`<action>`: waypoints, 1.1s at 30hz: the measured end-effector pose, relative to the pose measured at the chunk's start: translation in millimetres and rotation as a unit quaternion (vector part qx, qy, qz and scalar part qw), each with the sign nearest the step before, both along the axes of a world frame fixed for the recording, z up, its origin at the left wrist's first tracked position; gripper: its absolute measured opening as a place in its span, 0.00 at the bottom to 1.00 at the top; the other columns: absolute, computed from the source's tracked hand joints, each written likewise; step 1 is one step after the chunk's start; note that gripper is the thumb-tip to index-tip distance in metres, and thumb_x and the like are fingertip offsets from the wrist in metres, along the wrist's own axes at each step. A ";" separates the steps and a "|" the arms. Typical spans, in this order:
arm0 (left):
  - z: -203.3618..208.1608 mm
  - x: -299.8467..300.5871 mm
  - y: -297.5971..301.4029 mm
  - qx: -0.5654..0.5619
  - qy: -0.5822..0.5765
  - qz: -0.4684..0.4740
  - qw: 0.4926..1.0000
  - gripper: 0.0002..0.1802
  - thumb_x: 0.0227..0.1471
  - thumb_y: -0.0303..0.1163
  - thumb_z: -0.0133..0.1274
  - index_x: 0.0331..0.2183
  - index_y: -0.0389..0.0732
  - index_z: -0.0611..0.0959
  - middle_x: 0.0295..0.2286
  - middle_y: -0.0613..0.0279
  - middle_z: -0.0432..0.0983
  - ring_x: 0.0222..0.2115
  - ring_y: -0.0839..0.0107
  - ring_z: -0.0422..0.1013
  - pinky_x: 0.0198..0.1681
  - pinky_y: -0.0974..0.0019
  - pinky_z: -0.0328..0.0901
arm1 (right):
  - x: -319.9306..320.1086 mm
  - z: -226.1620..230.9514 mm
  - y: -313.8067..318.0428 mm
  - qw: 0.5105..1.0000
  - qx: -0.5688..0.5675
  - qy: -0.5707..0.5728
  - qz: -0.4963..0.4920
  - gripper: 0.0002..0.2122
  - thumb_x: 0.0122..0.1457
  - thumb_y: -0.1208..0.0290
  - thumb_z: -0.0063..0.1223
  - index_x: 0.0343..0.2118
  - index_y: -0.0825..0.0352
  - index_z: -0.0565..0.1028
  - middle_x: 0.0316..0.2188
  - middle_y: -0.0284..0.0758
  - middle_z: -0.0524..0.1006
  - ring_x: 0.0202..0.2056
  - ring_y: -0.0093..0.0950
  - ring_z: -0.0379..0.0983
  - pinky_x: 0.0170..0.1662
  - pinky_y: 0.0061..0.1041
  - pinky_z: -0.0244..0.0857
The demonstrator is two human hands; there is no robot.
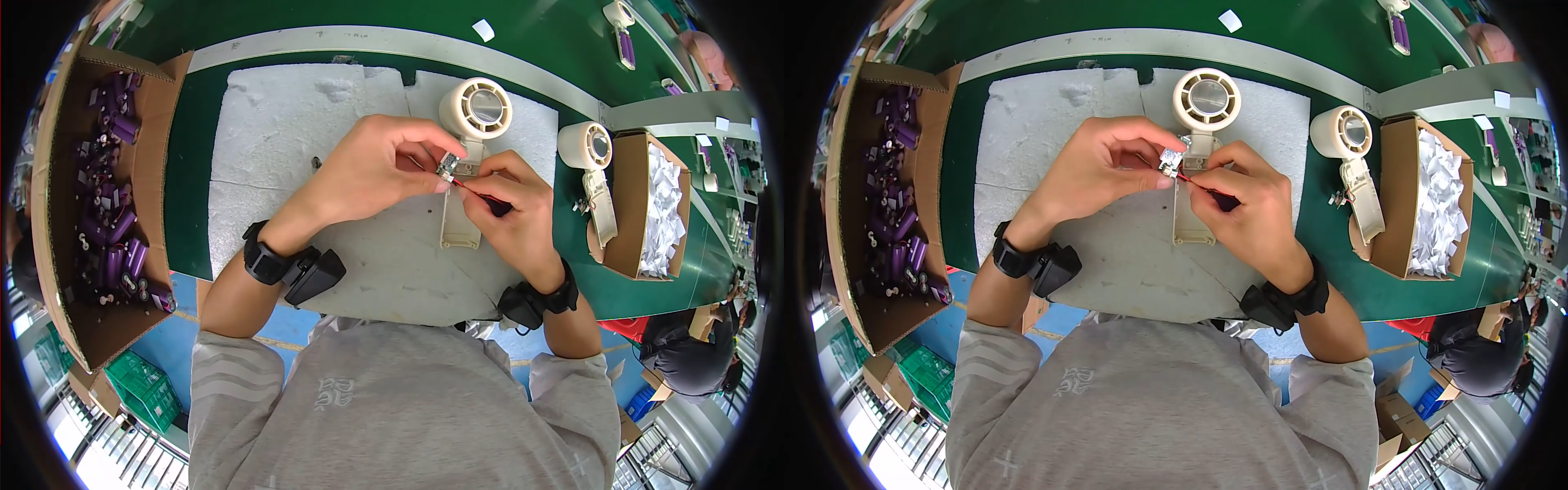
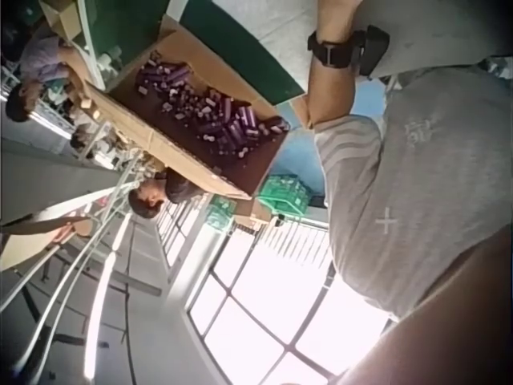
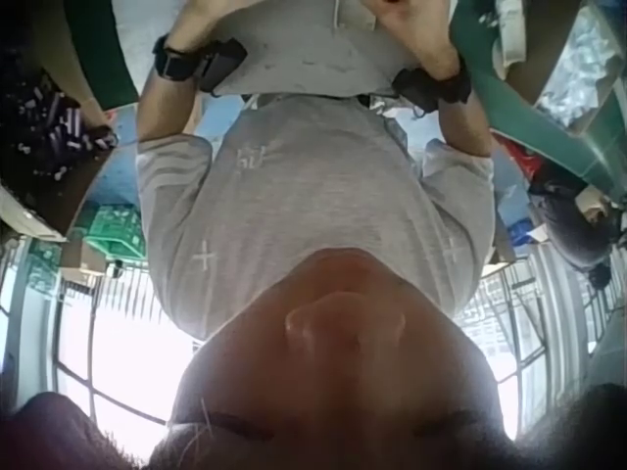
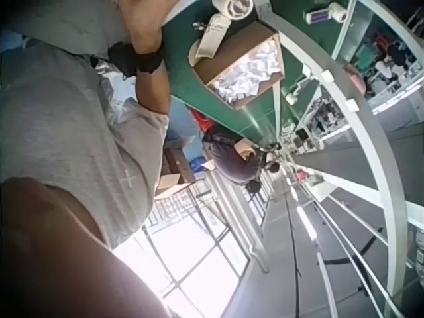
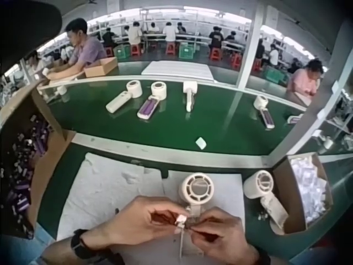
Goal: The person reaches into a cardboard box for a battery pack, connects its wires to a circuit board inside a plastic fan housing, and presses the battery pack into the handle. They then place the assembled fan onto the conveyor belt and reach back into the box for another battery pack.
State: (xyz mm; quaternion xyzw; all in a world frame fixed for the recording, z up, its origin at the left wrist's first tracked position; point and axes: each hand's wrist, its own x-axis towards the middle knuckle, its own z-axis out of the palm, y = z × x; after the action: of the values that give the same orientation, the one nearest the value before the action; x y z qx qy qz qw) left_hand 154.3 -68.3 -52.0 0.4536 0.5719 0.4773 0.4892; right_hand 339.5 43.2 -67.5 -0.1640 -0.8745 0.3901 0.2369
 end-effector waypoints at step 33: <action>-14.2 14.1 4.3 0.173 0.167 0.067 0.968 0.18 0.42 0.20 0.58 0.40 0.39 0.82 0.30 0.57 0.80 0.28 0.68 0.77 0.33 0.68 0.72 | -6.1 3.3 -1.6 0.998 0.002 0.035 -0.052 0.15 0.48 0.82 0.63 0.41 0.70 0.74 0.30 0.33 0.77 0.20 0.17 0.74 0.21 0.13 0.64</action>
State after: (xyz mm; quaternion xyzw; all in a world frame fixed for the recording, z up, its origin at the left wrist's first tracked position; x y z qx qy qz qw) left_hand 168.4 -64.0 -66.2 0.5653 0.5834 0.5178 0.2683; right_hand 333.4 41.6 -64.2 -0.1954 -0.8567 0.3813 0.2871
